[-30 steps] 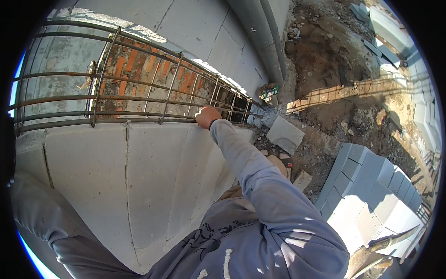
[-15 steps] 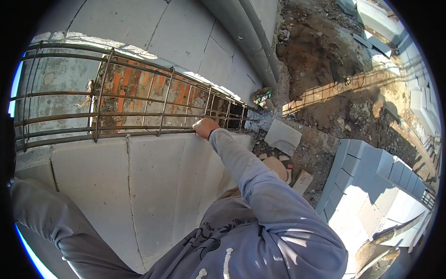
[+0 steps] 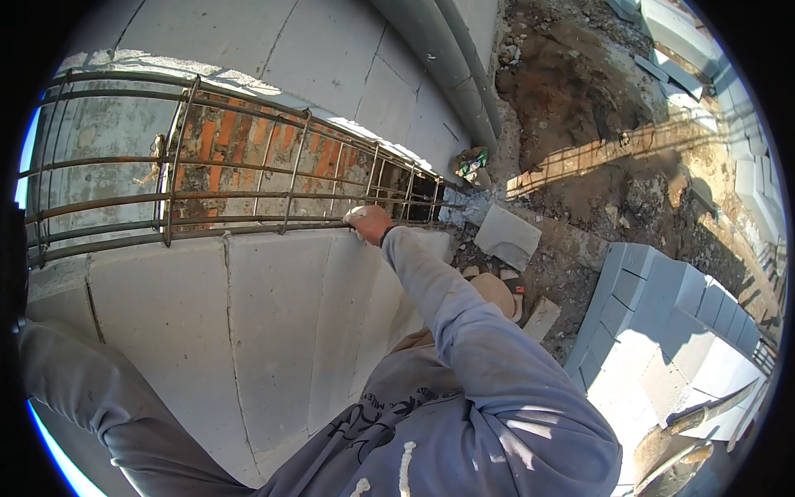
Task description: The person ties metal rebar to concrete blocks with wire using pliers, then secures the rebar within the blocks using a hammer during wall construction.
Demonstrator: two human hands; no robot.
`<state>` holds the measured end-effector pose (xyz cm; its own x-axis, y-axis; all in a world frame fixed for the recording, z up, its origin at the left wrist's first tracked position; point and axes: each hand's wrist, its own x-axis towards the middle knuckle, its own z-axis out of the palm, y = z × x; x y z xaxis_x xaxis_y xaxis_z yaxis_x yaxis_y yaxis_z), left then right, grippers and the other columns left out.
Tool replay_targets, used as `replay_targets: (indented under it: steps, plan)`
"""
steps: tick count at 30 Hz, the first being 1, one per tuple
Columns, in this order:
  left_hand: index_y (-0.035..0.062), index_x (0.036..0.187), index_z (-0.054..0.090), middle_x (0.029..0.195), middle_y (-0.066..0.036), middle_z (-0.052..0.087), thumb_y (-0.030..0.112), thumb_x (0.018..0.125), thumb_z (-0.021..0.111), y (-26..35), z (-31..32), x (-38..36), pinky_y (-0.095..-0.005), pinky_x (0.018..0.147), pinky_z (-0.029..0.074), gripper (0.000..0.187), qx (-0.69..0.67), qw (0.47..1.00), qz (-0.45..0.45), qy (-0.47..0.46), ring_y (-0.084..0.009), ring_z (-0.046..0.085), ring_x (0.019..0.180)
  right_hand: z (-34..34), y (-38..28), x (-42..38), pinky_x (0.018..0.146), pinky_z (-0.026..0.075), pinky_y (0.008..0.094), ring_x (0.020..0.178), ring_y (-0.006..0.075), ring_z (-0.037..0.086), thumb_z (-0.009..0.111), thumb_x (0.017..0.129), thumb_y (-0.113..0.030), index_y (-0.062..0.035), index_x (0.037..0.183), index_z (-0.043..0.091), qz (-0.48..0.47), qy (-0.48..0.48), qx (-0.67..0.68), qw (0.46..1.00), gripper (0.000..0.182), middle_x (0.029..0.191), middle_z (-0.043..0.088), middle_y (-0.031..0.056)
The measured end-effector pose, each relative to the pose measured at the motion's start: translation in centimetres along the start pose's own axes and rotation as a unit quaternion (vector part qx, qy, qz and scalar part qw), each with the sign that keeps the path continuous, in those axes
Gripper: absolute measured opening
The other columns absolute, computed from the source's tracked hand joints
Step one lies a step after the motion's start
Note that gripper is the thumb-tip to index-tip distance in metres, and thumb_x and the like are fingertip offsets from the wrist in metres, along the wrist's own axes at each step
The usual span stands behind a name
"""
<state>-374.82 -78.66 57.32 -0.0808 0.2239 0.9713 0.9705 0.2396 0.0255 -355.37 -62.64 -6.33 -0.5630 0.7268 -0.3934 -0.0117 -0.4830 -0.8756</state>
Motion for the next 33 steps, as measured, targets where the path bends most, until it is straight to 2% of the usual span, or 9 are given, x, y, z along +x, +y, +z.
replay_targets:
  steps: [3,6,8,11,15,17,27,30,33]
  plan:
    - [-0.003,0.085,0.058,0.082,-0.013,0.058,0.033,0.094,0.042,-0.1,0.1,0.0,-0.0273,0.062,0.038,0.04,-0.001,1.0,-0.002,0.0,-0.0173,0.046,0.066,0.1,0.9,0.7,0.048,0.043,0.0324,0.048,0.0165,0.054,0.058,0.084,-0.033,-0.004,0.09,0.069,-0.058,0.029,-0.009,0.998,0.032,0.058,0.058,0.0071]
    - [-0.003,0.084,0.058,0.082,-0.013,0.058,0.033,0.094,0.042,-0.2,0.0,0.0,-0.0269,0.061,0.038,0.041,-0.003,1.0,-0.003,0.001,-0.0168,0.046,0.065,-0.8,-0.1,0.4,0.045,0.042,0.0319,0.046,0.0156,0.052,0.057,0.085,-0.033,-0.0053,0.099,0.067,-0.018,-0.025,-0.037,0.999,0.033,0.059,0.058,0.0073]
    - [-0.003,0.084,0.058,0.081,-0.013,0.058,0.034,0.094,0.042,-0.2,-0.1,-0.1,-0.0267,0.06,0.038,0.041,-0.006,1.0,-0.003,0.003,-0.0165,0.046,0.064,-1.2,-0.6,-0.1,0.04,0.039,0.03,0.044,0.0156,0.052,0.054,0.087,-0.034,-0.0071,0.111,0.063,0.049,-0.086,0.01,0.995,0.037,0.059,0.058,0.0071]
    - [-0.0029,0.083,0.058,0.081,-0.013,0.059,0.034,0.094,0.042,-0.1,-0.3,-0.3,-0.0263,0.06,0.038,0.042,-0.007,1.0,-0.004,0.007,-0.016,0.046,0.063,-1.3,-1.0,-0.3,0.037,0.039,0.0284,0.042,0.0158,0.052,0.051,0.089,-0.034,-0.0084,0.118,0.059,0.038,-0.102,-0.018,0.994,0.04,0.06,0.058,0.0065]
    - [-0.0029,0.082,0.058,0.08,-0.013,0.059,0.035,0.095,0.042,-0.4,-0.8,-0.2,-0.0258,0.059,0.038,0.043,-0.008,1.0,-0.006,0.015,-0.0154,0.046,0.062,-1.3,-1.9,-1.0,0.035,0.038,0.0289,0.037,0.0137,0.048,0.05,0.09,-0.034,-0.0073,0.121,0.057,0.038,-0.092,-0.028,0.995,0.041,0.054,0.055,0.0049]
    - [-0.0028,0.082,0.058,0.079,-0.012,0.059,0.036,0.095,0.042,-0.5,-1.0,-0.2,-0.0256,0.058,0.038,0.044,-0.01,1.0,-0.006,0.018,-0.0151,0.046,0.062,-1.3,-1.8,-0.8,0.04,0.045,0.0304,0.043,0.0171,0.056,0.047,0.09,-0.035,-0.0083,0.117,0.059,0.023,-0.093,-0.062,0.993,0.039,0.06,0.058,0.0069]
    - [-0.0027,0.08,0.059,0.077,-0.012,0.059,0.038,0.096,0.041,0.6,-0.9,-0.3,-0.0243,0.056,0.038,0.047,-0.016,0.999,0.013,0.043,-0.0135,0.046,0.059,-1.0,-1.7,-1.0,0.044,0.049,0.0318,0.046,0.0189,0.059,0.044,0.091,-0.035,-0.0094,0.119,0.059,0.028,-0.085,-0.101,0.991,0.041,0.06,0.059,0.008]
    - [-0.0026,0.079,0.059,0.077,-0.012,0.059,0.038,0.096,0.041,3.5,-0.3,-0.5,-0.0239,0.055,0.038,0.048,-0.019,0.995,0.047,0.083,-0.0131,0.046,0.058,-1.2,-1.7,-1.0,0.047,0.049,0.032,0.048,0.0189,0.06,0.045,0.09,-0.037,-0.0095,0.119,0.059,0.022,-0.083,-0.091,0.992,0.042,0.06,0.059,0.0079]
    - [-0.0026,0.078,0.059,0.076,-0.011,0.059,0.039,0.096,0.041,9.8,1.4,-4.1,-0.0236,0.055,0.038,0.049,-0.089,0.983,0.079,0.143,-0.0126,0.046,0.057,-1.0,-1.9,-1.0,0.048,0.049,0.0322,0.051,0.0195,0.061,0.048,0.088,-0.039,-0.009,0.116,0.061,0.044,-0.066,-0.09,0.993,0.043,0.065,0.06,0.0091]
